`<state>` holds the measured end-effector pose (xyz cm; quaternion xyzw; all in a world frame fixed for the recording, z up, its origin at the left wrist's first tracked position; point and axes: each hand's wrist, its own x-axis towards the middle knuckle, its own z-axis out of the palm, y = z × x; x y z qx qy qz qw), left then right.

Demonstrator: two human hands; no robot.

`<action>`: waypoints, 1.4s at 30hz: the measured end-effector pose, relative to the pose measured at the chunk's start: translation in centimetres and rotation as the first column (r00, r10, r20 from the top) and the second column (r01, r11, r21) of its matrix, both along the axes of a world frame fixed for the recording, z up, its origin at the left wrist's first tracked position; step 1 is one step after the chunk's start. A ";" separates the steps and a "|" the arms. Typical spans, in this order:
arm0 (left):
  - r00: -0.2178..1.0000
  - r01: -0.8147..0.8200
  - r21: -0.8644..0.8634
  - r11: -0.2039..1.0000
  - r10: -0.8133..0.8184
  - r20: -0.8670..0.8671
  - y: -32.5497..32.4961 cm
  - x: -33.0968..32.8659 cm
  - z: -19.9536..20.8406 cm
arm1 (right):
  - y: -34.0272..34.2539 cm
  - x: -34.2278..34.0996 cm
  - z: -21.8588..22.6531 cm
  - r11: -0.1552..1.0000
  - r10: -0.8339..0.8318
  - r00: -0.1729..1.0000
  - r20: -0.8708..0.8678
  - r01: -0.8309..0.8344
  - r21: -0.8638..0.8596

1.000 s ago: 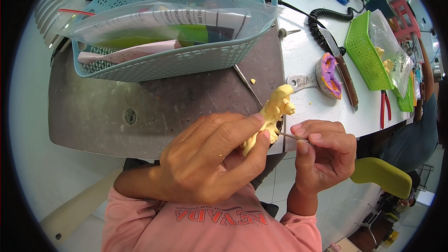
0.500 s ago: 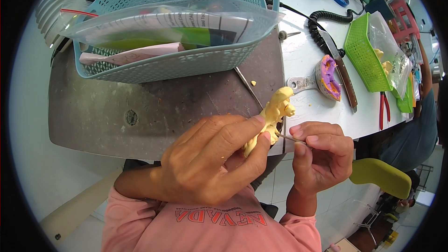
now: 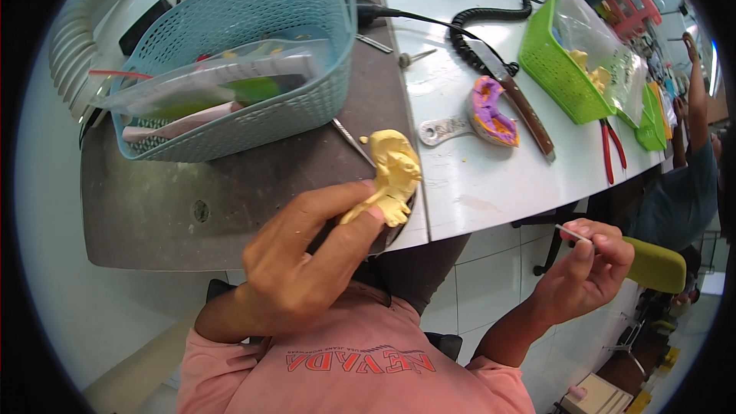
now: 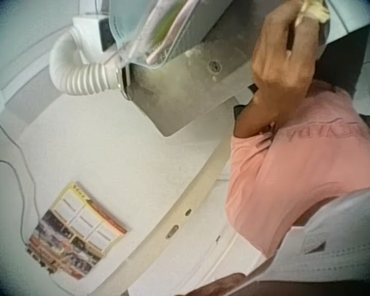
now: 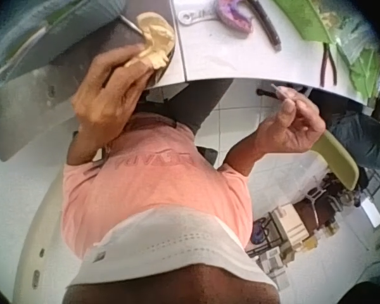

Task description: Applying adhesive and inserting metal pins into a dental plaster cast to repair or assemble it.

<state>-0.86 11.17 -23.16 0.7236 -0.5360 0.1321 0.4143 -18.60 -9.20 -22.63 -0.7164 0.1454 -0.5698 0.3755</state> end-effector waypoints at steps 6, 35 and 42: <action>0.990 -0.013 -0.088 0.996 0.001 -0.143 0.1 -0.6 0.5 | -4.2 -2.9 0.5 0.992 -0.121 0.992 -0.027 0.122 0.023; 0.998 0.014 -0.112 0.994 -0.020 -0.052 -1.4 -2.7 -1.4 | -2.0 0.1 -0.6 0.982 0.178 0.978 -0.109 -0.169 0.088; 0.998 0.041 -0.109 0.993 -0.045 -0.034 -1.1 -2.5 -1.5 | 2.3 3.7 -1.4 0.868 0.472 0.881 -0.036 -0.457 0.195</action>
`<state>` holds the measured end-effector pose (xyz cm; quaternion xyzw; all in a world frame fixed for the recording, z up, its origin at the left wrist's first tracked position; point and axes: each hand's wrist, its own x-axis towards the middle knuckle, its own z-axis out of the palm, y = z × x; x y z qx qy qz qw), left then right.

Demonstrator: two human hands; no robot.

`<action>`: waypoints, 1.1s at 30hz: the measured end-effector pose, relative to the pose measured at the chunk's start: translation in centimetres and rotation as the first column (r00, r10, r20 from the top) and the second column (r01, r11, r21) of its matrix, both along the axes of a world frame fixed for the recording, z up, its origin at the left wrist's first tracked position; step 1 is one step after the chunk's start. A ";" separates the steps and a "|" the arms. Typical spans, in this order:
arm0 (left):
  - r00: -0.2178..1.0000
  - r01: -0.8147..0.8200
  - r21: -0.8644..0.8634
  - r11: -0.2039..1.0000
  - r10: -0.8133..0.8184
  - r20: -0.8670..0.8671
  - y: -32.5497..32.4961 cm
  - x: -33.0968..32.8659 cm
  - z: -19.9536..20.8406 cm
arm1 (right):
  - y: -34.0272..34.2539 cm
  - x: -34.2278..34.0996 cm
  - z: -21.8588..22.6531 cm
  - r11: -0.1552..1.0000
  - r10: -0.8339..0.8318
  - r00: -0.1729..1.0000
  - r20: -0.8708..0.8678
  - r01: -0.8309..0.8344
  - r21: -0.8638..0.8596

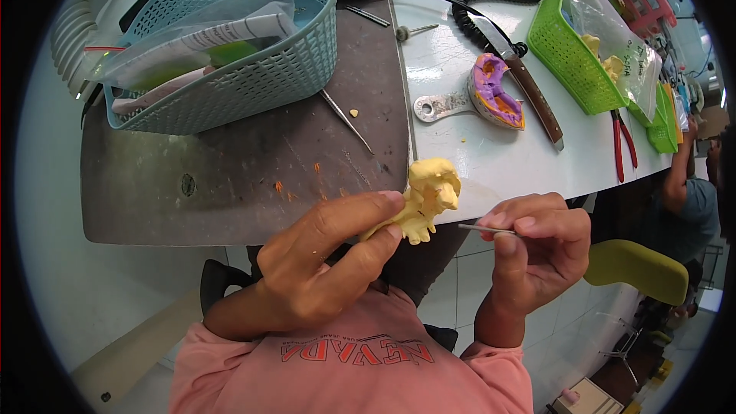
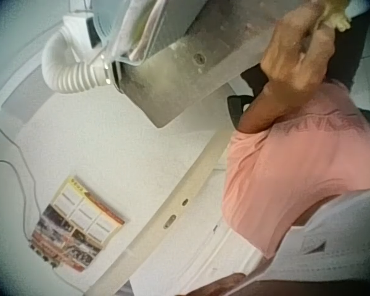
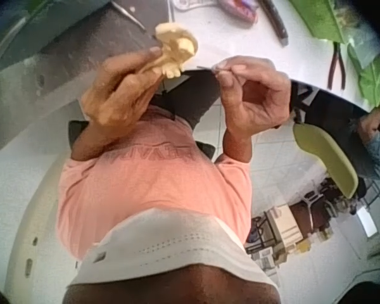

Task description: Applying adhesive and inserting metal pins into a dental plaster cast to repair or assemble it.

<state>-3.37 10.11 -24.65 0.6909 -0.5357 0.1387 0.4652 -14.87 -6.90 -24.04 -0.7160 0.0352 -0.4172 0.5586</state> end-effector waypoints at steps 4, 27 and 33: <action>0.999 0.045 -0.008 0.999 -0.045 0.014 0.1 0.2 -0.1 | 0.4 0.7 -0.4 0.999 0.024 1.000 0.015 -0.024 -0.023; 0.999 0.039 -0.020 0.999 -0.038 0.036 0.0 0.3 -0.3 | 0.4 0.7 -0.4 0.995 0.058 0.994 -0.090 -0.065 -0.070; 0.999 0.037 0.024 0.999 -0.037 0.013 0.1 0.2 -0.1 | 0.4 0.9 -0.6 0.998 0.059 0.998 0.012 -0.058 -0.035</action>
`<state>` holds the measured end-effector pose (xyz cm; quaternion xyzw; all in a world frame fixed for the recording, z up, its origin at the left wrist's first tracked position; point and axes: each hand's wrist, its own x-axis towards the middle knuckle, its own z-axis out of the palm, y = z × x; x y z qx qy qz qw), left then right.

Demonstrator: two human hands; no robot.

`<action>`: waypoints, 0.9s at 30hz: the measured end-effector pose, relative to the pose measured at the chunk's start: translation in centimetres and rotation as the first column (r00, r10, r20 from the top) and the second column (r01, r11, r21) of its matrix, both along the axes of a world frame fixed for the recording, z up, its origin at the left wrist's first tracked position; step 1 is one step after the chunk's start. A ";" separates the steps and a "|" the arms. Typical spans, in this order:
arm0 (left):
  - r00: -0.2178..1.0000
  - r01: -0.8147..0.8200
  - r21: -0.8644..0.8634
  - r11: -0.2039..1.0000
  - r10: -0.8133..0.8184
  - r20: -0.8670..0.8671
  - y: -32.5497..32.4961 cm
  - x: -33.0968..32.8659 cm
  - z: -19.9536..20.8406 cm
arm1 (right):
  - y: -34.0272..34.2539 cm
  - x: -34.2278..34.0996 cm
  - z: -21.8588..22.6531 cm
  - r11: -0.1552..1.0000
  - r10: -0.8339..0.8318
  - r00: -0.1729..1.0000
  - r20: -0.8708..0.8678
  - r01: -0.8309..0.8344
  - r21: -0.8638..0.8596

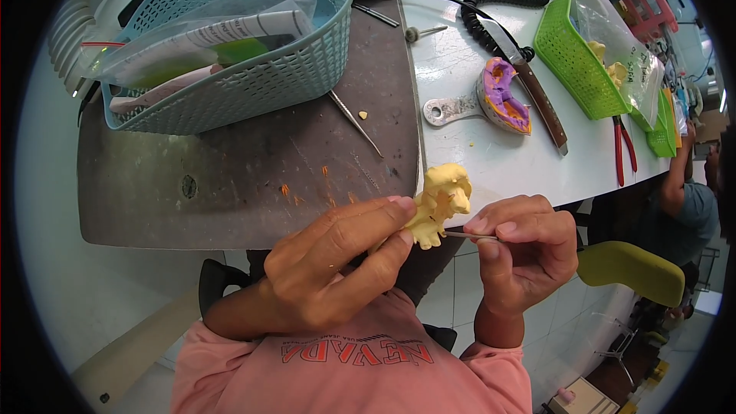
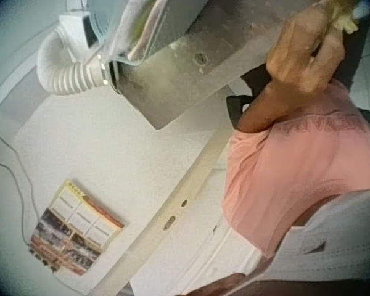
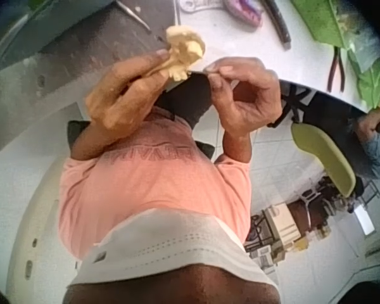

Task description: Applying adhesive and inserting metal pins into a dental plaster cast to repair or assemble it.

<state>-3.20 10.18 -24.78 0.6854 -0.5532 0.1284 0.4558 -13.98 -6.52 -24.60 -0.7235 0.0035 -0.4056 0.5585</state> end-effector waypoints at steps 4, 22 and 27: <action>1.000 0.018 -0.024 1.000 -0.017 0.026 -0.1 0.2 -0.2 | 0.1 0.1 0.2 0.998 -0.010 1.000 -0.013 0.009 -0.069; 0.985 -0.070 -0.062 0.996 0.078 0.151 -0.6 -0.2 -0.7 | 0.8 0.0 1.8 0.853 -0.180 0.980 -0.081 0.115 -0.509; 0.983 -0.109 -0.090 0.990 0.121 0.137 -0.7 -0.3 -0.8 | 0.8 -0.4 2.1 0.838 -0.181 0.980 -0.087 0.107 -0.536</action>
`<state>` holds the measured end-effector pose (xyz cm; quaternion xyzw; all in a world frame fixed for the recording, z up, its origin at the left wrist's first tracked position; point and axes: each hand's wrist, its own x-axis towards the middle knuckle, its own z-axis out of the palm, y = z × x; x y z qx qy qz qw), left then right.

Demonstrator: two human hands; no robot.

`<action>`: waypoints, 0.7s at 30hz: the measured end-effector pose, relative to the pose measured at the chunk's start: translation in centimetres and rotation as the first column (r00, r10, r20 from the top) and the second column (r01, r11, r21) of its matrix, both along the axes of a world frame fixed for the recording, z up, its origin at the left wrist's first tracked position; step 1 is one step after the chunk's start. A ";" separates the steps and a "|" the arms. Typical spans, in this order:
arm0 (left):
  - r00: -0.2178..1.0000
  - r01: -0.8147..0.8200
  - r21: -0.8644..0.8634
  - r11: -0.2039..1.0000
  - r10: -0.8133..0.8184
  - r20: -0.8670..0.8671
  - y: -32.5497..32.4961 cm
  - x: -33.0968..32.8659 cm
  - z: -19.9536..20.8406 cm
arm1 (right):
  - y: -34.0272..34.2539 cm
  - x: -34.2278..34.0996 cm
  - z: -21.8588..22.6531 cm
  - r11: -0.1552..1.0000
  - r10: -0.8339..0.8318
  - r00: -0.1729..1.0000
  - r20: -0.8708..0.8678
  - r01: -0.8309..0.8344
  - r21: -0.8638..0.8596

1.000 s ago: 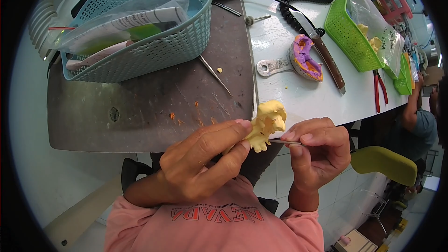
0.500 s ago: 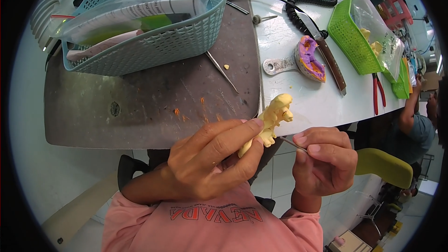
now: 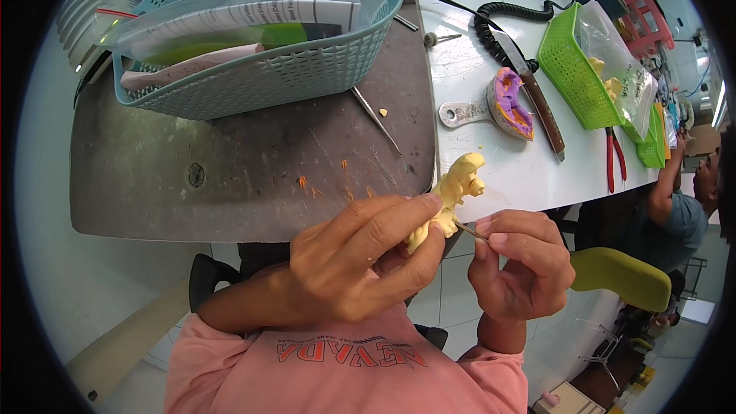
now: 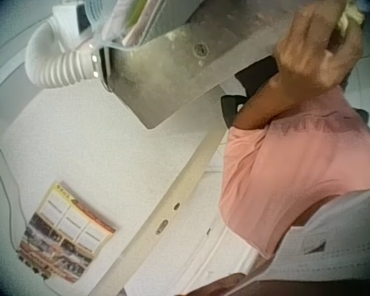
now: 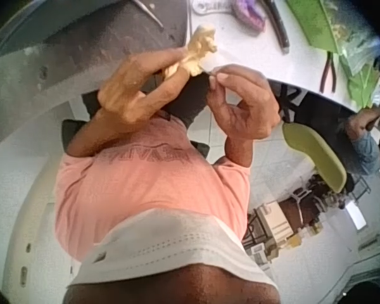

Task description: Applying adhesive and inserting metal pins into a dental plaster cast to repair or assemble it.

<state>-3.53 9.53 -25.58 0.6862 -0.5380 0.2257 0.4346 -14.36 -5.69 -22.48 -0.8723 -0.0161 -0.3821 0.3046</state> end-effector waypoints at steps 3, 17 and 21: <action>1.000 -0.001 0.004 1.000 0.001 0.021 0.0 0.1 -0.2 | -0.1 0.2 -0.2 1.000 0.001 1.000 0.004 -0.001 -0.005; 0.992 0.057 -0.014 0.998 -0.058 -0.116 0.3 0.0 0.2 | -3.4 -3.0 0.7 0.933 -0.319 0.896 0.310 0.238 0.270; 0.941 0.139 -0.095 0.986 -0.161 -0.297 1.0 -0.3 1.5 | -6.2 -5.5 1.0 0.869 -0.472 0.826 0.308 0.378 0.319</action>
